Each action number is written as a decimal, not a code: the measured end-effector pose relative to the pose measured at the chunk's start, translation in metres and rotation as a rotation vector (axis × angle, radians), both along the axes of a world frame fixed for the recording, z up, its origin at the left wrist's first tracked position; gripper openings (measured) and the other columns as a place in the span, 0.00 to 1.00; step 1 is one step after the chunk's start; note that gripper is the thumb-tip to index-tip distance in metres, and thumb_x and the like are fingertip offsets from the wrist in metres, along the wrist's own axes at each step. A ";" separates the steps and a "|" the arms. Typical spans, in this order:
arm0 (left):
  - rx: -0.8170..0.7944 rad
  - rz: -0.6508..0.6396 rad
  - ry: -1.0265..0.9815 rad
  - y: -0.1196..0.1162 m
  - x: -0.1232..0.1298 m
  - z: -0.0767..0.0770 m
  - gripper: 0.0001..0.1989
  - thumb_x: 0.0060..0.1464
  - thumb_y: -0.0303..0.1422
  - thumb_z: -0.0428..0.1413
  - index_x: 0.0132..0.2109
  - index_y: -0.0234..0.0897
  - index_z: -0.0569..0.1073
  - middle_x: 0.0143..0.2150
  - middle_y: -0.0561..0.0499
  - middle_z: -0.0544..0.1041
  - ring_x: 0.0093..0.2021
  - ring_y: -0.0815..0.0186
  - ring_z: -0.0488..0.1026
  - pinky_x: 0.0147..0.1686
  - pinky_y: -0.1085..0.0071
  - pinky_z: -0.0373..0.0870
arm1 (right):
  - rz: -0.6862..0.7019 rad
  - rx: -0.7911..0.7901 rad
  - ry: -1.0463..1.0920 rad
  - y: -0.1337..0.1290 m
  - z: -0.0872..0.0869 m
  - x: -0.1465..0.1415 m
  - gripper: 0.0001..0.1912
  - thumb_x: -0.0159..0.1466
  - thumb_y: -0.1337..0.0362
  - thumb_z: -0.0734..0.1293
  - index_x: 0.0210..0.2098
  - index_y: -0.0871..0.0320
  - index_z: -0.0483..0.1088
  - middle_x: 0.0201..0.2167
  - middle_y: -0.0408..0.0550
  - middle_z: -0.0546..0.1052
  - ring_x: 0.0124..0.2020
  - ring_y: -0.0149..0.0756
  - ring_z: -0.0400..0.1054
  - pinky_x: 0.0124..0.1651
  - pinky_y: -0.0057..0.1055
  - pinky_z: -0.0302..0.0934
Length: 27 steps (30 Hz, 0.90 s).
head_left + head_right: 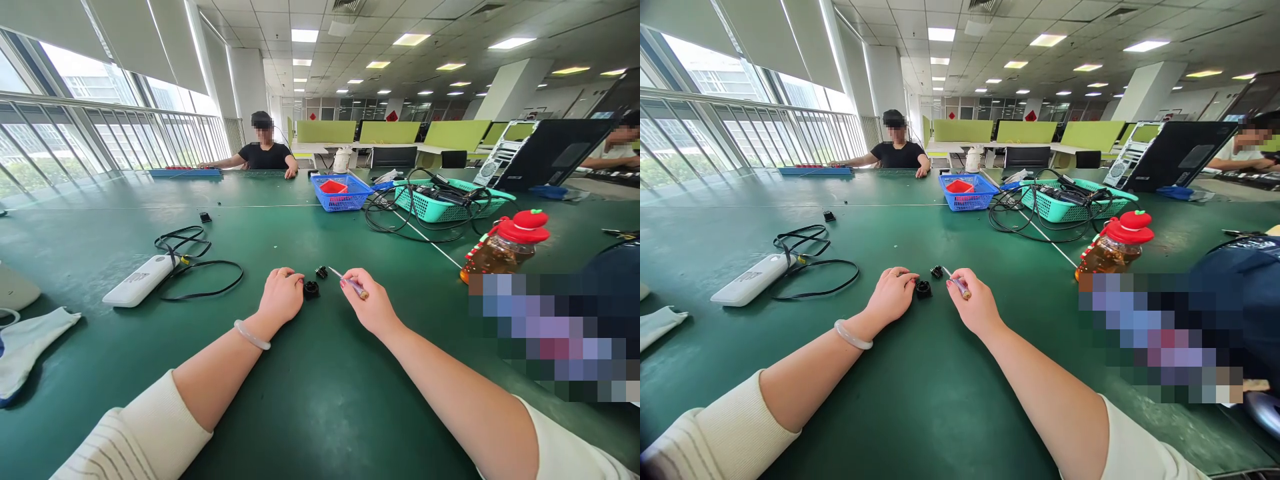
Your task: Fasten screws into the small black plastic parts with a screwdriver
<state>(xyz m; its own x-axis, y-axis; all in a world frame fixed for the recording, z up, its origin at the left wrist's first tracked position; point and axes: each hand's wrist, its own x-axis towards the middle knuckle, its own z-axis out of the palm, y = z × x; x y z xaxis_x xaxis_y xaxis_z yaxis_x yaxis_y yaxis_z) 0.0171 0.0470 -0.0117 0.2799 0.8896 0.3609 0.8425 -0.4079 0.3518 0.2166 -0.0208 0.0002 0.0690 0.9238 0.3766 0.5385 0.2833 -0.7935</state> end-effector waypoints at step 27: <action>-0.069 0.025 0.103 -0.006 -0.001 0.003 0.22 0.59 0.27 0.46 0.59 0.41 0.68 0.60 0.41 0.71 0.60 0.47 0.64 0.57 0.45 0.60 | 0.082 0.019 -0.547 0.005 -0.006 -0.004 0.17 0.68 0.66 0.60 0.55 0.53 0.69 0.44 0.51 0.78 0.45 0.43 0.70 0.51 0.45 0.62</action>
